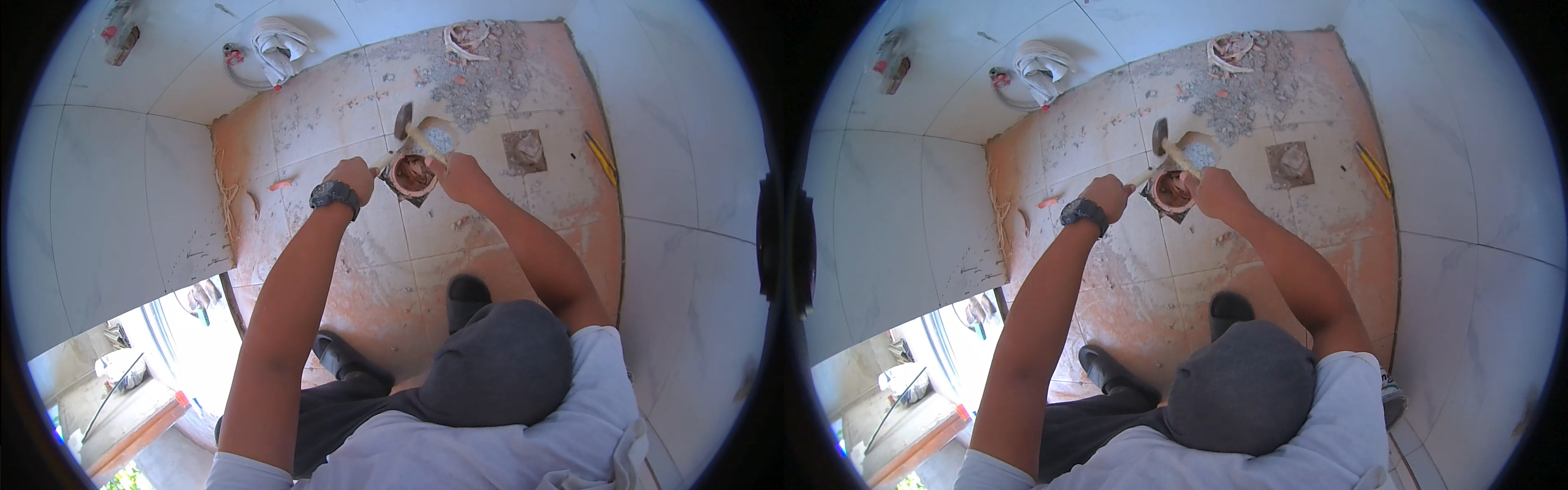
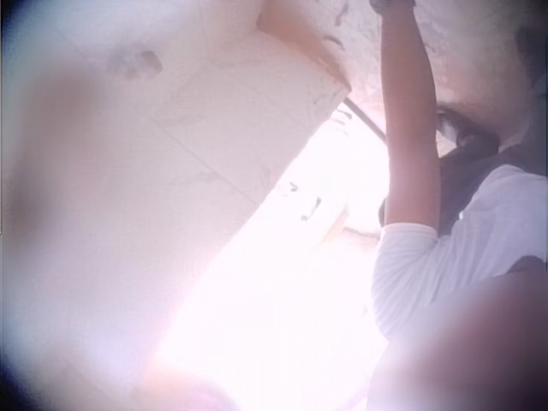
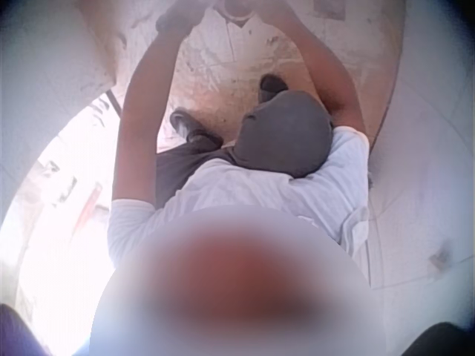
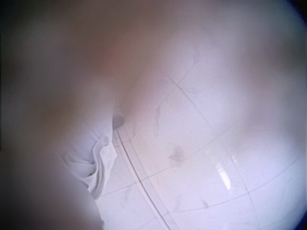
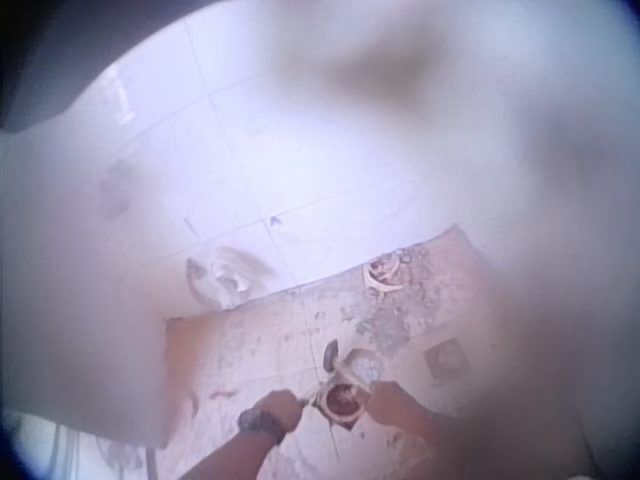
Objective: The person uses an angle grinder to cut a terracotta pipe embedded in the tiled floor. After cutting, they use a hammer and chisel to break away the surrounding tile and remove debris from the opening.
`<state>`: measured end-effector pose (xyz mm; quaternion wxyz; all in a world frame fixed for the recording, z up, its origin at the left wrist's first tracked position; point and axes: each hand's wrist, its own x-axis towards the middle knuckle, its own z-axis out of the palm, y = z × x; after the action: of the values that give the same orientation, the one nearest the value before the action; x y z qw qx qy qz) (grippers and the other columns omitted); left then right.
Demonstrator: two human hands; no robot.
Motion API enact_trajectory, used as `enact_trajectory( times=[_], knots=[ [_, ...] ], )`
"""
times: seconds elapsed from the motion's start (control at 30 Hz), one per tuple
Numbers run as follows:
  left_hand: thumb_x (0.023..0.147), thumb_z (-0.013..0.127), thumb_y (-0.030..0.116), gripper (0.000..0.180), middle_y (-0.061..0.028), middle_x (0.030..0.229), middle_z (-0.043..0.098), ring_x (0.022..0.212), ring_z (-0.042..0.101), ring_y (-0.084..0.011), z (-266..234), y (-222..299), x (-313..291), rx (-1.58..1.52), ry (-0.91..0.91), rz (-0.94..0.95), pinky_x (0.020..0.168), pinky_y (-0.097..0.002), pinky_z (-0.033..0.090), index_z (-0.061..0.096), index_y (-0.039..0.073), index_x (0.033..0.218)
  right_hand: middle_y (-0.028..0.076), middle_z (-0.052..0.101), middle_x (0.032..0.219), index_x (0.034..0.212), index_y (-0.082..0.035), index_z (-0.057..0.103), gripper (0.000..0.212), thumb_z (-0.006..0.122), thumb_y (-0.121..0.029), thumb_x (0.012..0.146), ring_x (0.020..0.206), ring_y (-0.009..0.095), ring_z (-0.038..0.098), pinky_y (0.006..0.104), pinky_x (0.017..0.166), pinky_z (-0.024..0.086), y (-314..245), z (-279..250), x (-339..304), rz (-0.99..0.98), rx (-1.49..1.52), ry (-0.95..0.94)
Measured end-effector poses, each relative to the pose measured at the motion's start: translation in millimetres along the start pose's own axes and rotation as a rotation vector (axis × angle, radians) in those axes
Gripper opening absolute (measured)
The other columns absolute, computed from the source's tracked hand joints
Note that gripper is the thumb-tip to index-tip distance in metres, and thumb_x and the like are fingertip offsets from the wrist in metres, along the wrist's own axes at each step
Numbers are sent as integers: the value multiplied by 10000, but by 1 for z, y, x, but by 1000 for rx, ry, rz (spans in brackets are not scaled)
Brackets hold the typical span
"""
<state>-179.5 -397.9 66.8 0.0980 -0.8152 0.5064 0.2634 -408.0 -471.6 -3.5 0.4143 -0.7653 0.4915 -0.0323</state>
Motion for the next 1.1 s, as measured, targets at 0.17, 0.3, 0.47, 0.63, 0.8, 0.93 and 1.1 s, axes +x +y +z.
enact_trajectory(
  times=[0.17,0.3,0.47,0.63,0.8,0.93,1.1],
  knots=[
    [1032,595,465,524,-289,1089,727,1042,708,-446,-2,2,9,29,-23,11,894,-517,562,725,-40,1069,332,670,847,938,110,669,737,529,-609,1016,891,507,669,525,788,523,12,11,10,4,-18,-65],
    [1029,606,460,513,-268,1107,732,1053,709,-433,-5,7,21,102,-59,19,887,-502,570,726,-36,1092,275,659,740,911,104,665,731,539,-608,1014,733,423,691,489,683,535,12,14,13,-30,96,93],
    [1028,609,455,510,-252,1118,736,1065,711,-418,-12,11,27,156,-76,58,882,-487,575,727,-32,1121,251,647,654,794,99,644,725,506,-569,1038,569,368,690,478,557,553,4,-6,15,103,63,-219],
    [1027,610,452,506,-249,1132,735,1073,712,-415,-18,13,27,187,-130,57,891,-490,573,726,-31,1124,187,606,589,810,103,624,708,527,-562,1034,458,298,637,436,463,523,-5,-9,10,88,141,-193],
    [1028,609,445,503,-256,1114,736,1083,709,-412,-9,6,9,118,-81,-12,905,-497,564,728,-38,1103,208,646,677,878,108,634,692,542,-561,1028,519,308,663,437,505,530,-1,-17,5,67,122,-224],
    [1064,509,446,505,-252,1055,733,1043,691,-445,2,-8,-2,8,1,-11,922,-535,536,746,1,1041,252,675,749,944,125,658,708,545,-570,1023,626,361,699,455,601,550,7,-17,-3,76,203,-96],
    [1076,445,434,518,-264,1027,721,996,665,-483,21,-20,-7,-64,19,67,926,-560,505,737,11,1008,317,686,839,1007,139,670,735,533,-582,1023,829,457,707,508,752,545,15,-14,-5,12,130,-34]
  ],
)
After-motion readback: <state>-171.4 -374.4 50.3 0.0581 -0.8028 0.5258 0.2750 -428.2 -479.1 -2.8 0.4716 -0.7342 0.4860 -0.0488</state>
